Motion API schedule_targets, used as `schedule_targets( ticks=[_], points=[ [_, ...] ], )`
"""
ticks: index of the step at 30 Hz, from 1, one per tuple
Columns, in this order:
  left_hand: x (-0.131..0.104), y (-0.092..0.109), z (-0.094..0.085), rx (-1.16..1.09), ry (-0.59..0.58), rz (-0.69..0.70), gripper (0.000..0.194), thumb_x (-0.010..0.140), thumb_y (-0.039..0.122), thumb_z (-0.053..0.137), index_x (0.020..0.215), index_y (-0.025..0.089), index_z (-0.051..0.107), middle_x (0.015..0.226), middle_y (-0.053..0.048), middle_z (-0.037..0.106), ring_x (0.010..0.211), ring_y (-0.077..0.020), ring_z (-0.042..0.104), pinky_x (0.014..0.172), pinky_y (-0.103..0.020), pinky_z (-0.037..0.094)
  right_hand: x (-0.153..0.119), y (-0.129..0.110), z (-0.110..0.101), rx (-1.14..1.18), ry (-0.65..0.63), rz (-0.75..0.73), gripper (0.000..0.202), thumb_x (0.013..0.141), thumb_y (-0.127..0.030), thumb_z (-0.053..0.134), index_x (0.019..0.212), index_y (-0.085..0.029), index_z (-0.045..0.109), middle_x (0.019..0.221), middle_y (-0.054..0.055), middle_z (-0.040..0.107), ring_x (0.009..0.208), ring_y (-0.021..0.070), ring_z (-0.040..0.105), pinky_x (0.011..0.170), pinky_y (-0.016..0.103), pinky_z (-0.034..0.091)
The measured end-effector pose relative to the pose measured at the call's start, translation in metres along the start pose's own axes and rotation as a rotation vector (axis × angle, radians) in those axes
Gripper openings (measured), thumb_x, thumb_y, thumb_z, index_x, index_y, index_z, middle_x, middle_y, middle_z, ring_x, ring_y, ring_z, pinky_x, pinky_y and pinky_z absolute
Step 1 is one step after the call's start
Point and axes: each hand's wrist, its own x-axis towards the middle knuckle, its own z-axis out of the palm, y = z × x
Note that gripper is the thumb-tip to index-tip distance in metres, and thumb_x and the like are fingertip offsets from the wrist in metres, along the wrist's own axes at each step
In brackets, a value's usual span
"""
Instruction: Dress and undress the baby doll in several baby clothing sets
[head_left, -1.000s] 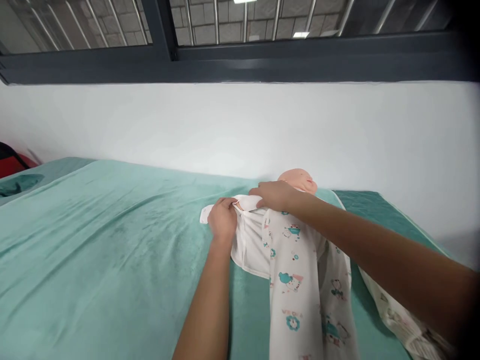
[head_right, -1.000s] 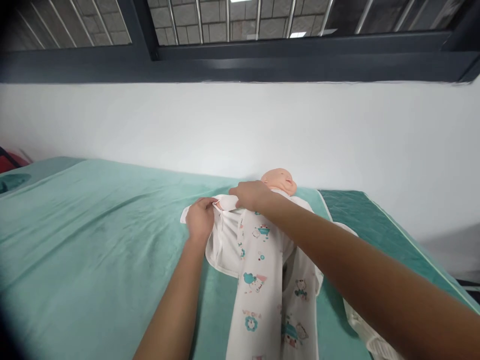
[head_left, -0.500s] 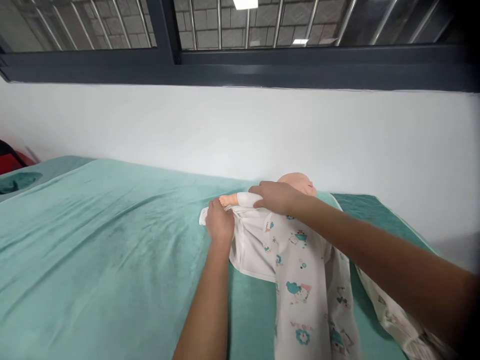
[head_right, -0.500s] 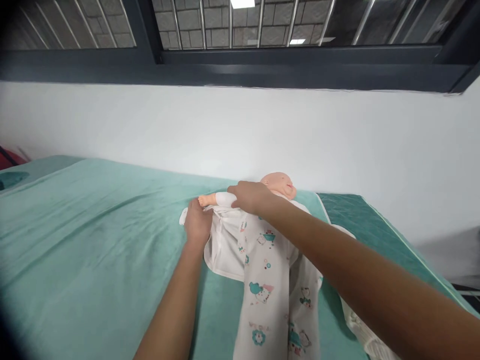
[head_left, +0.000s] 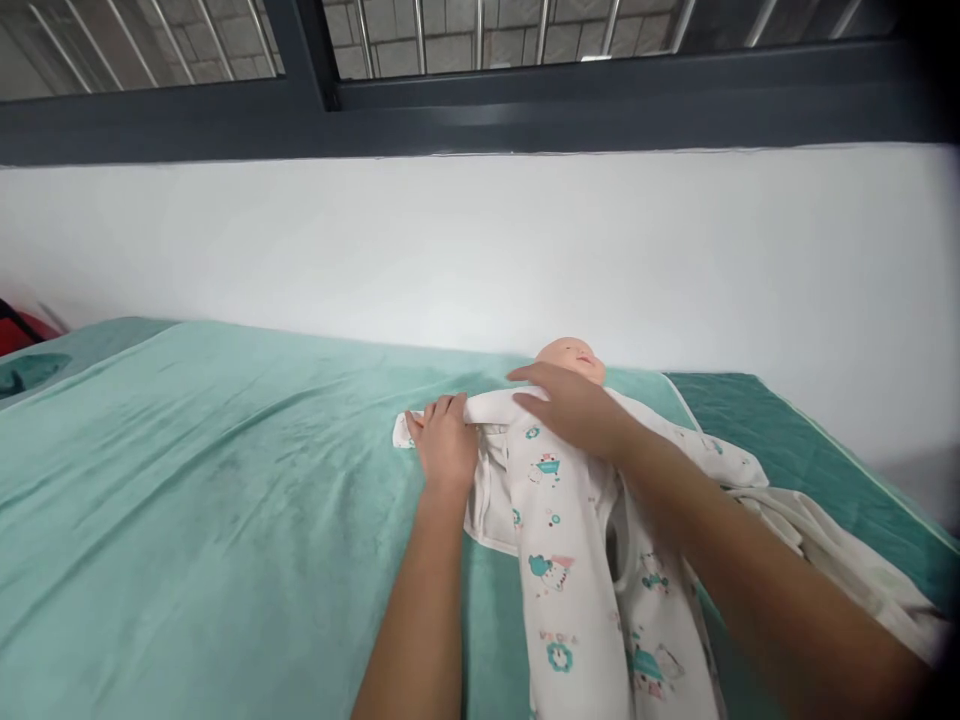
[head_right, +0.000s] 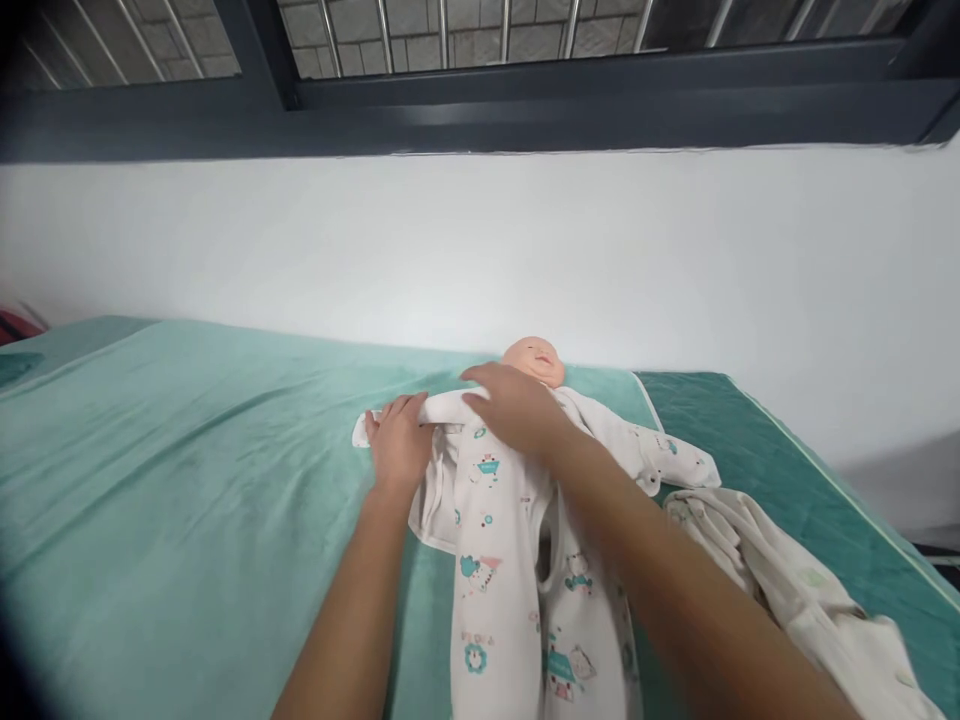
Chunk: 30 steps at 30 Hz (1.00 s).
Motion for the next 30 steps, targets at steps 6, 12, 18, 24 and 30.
schedule_targets(
  ticks=[6, 12, 18, 24, 30],
  points=[
    [-0.002, 0.002, -0.001, 0.080, 0.045, -0.057, 0.051, 0.082, 0.010, 0.047, 0.130, 0.025, 0.057, 0.126, -0.009, 0.064, 0.124, -0.0294, 0.052, 0.116, -0.068, 0.009, -0.074, 0.086, 0.007, 0.018, 0.437, 0.369, 0.048, 0.092, -0.046, 0.048, 0.131, -0.019, 0.055, 0.135, 0.011, 0.059, 0.127, 0.0300, 0.050, 0.106, 0.045, 0.038],
    [-0.009, 0.017, -0.008, 0.023, 0.134, 0.060, 0.063, 0.077, 0.002, 0.042, 0.136, 0.022, 0.050, 0.142, -0.010, 0.053, 0.144, -0.0288, 0.030, 0.118, -0.065, 0.013, -0.076, 0.115, 0.026, -0.105, 0.431, 0.488, 0.036, 0.091, -0.035, 0.047, 0.122, -0.023, 0.063, 0.120, 0.008, 0.068, 0.107, 0.0289, 0.061, 0.087, 0.040, 0.044],
    [-0.008, 0.075, -0.031, -0.550, -0.010, 0.277, 0.033, 0.090, 0.016, 0.041, 0.114, 0.023, 0.063, 0.123, -0.003, 0.066, 0.117, -0.0183, 0.059, 0.104, -0.035, 0.047, -0.079, 0.139, 0.011, -0.060, 0.448, 0.704, 0.032, 0.089, -0.025, 0.043, 0.113, -0.027, 0.065, 0.108, 0.005, 0.073, 0.097, 0.0257, 0.064, 0.074, 0.034, 0.040],
    [0.016, 0.169, -0.032, -0.097, -0.420, 0.674, 0.031, 0.092, 0.024, 0.043, 0.114, 0.022, 0.065, 0.117, -0.006, 0.068, 0.112, -0.0235, 0.061, 0.090, -0.036, 0.050, -0.079, 0.139, 0.015, -0.065, 0.366, 0.622, 0.039, 0.093, -0.046, 0.048, 0.121, -0.022, 0.059, 0.117, 0.009, 0.070, 0.109, 0.0285, 0.061, 0.090, 0.038, 0.039],
    [0.021, 0.222, -0.001, 0.308, -0.666, 0.640, 0.029, 0.088, 0.025, 0.050, 0.111, 0.018, 0.067, 0.121, -0.013, 0.065, 0.112, -0.0285, 0.059, 0.092, -0.043, 0.047, -0.081, 0.136, 0.011, -0.111, 0.259, 0.602, 0.035, 0.097, -0.042, 0.042, 0.119, -0.022, 0.060, 0.118, 0.011, 0.069, 0.113, 0.0302, 0.060, 0.098, 0.043, 0.035]
  ],
)
